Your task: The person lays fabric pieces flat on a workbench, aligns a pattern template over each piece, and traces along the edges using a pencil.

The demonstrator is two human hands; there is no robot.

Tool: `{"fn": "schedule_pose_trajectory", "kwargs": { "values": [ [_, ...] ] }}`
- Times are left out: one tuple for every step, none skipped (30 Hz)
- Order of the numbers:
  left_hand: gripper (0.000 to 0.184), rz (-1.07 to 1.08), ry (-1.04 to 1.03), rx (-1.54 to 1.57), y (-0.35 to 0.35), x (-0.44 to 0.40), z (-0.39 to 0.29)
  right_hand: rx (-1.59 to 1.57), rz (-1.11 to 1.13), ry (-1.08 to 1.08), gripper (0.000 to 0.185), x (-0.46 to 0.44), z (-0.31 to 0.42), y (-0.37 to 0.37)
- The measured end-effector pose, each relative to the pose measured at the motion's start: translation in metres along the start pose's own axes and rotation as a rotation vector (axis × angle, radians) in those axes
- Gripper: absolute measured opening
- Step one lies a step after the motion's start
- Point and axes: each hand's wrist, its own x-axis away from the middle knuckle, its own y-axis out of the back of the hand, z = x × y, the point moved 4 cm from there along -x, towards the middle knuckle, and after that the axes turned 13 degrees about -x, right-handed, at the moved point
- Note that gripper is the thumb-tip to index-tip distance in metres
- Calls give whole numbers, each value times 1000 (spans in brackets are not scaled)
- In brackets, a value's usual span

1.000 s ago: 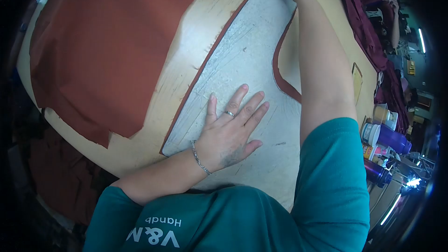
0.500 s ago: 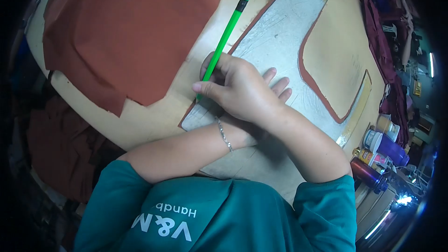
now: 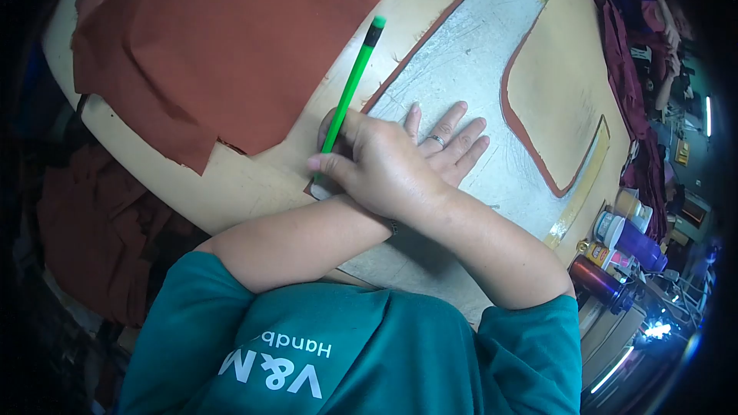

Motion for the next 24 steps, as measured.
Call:
{"fn": "schedule_pose_trajectory", "kwargs": {
  "values": [
    [71,25,25,-148,-7,-3,-5,2,-24,-38,28,-2,-5,4],
    [71,1,66,51,-12,-5,-8,-97,-69,-5,30,-3,-6,10],
    [70,-31,101,251,-18,-6,-12,-177,-73,4,30,-4,-8,13],
    [70,-107,149,797,-20,-7,-12,-258,-76,13,30,-6,-12,15],
    [70,-106,155,861,-23,-8,-14,-340,-78,24,30,-6,-16,16],
    [70,-105,161,926,-27,-8,-16,-429,-82,60,28,-6,-17,12],
    [71,-34,123,510,-22,-9,-15,-345,-67,50,27,-5,-15,9],
    [71,35,82,94,-18,-9,-13,-259,-52,41,27,-5,-12,7],
    [71,30,25,36,-13,-6,-9,-173,-35,32,26,-4,-7,6],
    [71,23,-31,-23,-2,-4,-3,-118,-5,32,24,-3,2,7],
    [70,20,-32,45,-1,-3,0,-113,6,31,23,-3,1,7],
    [69,15,-33,113,0,-2,1,-109,17,29,22,-4,0,6],
    [68,10,-35,181,1,-3,2,-104,25,28,21,-4,-1,6],
    [67,-48,28,395,-6,-4,-1,-94,-5,86,21,-5,-1,10],
    [66,-108,84,609,-20,-5,-8,-81,-42,144,21,-7,-3,17],
    [65,-168,135,825,-27,-8,-12,-65,-84,201,21,-8,-3,27],
    [64,-133,218,848,-19,-10,-7,-12,-157,157,21,-12,-7,42],
    [65,-1,154,560,-9,-7,-8,-181,-215,115,22,-20,-17,61],
    [65,121,93,267,8,-3,-4,-352,-272,78,22,-31,-29,81],
    [68,-15,139,321,19,-3,0,-275,-341,132,19,-41,-36,106],
    [69,20,117,327,22,-4,2,-198,-408,185,16,-53,-42,131],
    [68,31,105,328,22,-4,1,-227,-455,196,16,-66,-49,156],
    [68,44,94,327,23,-4,1,-258,-499,209,17,-78,-54,180],
    [67,69,83,346,23,-5,1,-269,-516,205,18,-89,-56,203]
  ]
}}
